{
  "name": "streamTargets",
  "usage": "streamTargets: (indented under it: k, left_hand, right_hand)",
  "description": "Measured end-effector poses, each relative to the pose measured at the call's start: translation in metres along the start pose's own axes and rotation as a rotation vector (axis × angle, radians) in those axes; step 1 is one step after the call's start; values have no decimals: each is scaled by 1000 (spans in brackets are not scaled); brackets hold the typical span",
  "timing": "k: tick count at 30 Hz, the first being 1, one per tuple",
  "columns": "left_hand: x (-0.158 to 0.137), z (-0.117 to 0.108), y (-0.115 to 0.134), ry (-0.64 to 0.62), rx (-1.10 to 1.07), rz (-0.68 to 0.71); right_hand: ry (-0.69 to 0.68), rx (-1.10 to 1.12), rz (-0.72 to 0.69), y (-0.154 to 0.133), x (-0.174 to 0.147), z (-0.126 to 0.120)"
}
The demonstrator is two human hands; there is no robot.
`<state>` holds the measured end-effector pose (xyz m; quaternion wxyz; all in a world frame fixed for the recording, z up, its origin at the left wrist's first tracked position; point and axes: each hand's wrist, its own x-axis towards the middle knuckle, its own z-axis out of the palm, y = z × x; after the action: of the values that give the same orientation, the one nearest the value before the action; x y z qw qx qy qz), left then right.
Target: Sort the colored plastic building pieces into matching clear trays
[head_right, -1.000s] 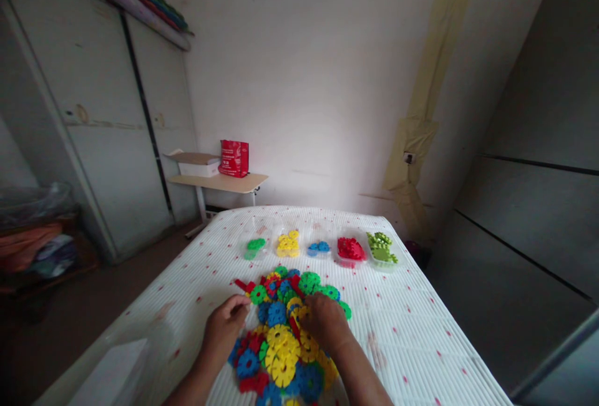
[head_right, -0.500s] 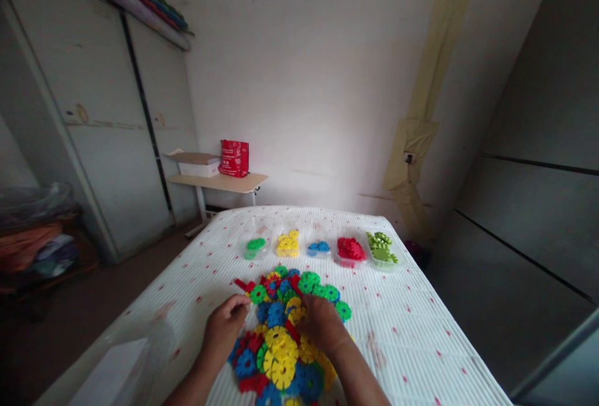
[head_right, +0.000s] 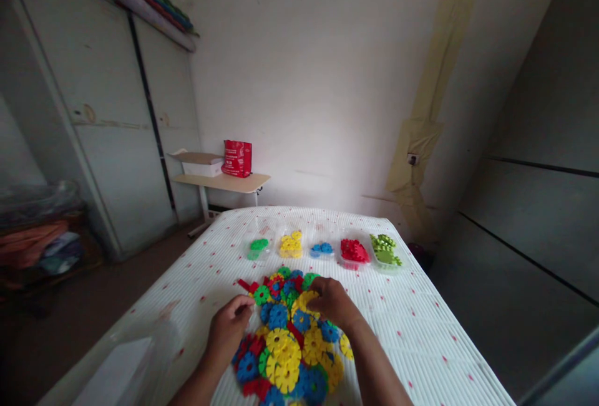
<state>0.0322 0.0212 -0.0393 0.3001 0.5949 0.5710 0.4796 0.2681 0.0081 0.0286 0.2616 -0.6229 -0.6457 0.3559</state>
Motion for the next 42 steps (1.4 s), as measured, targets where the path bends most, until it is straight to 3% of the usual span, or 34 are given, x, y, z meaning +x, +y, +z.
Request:
streamTargets:
  k: [7,12,17,23,29,35,42]
  left_hand:
    - [0,0,-2,-6,0,-23]
    - [0,0,-2,0,-7,-41]
    - [1,0,-5,-6,0,-21]
    - [1,0,-4,15,49,31]
    - [2,0,-5,12,63,53]
    - [1,2,-10,-1,66,31]
    - [0,0,-5,27,8,34]
  right_hand:
    - [289,-137,-13,-38,63,-16]
    - [550,-189,-18,-42,92,-15]
    - [613,-257,-87,-18,68,-8]
    - [610,-292,-195,36,21,-14]
    - [653,-220,-74,83,-12,-27]
    - [675,-164,48,99,-21,-33]
    - [624,-231,48,100,-19,-29]
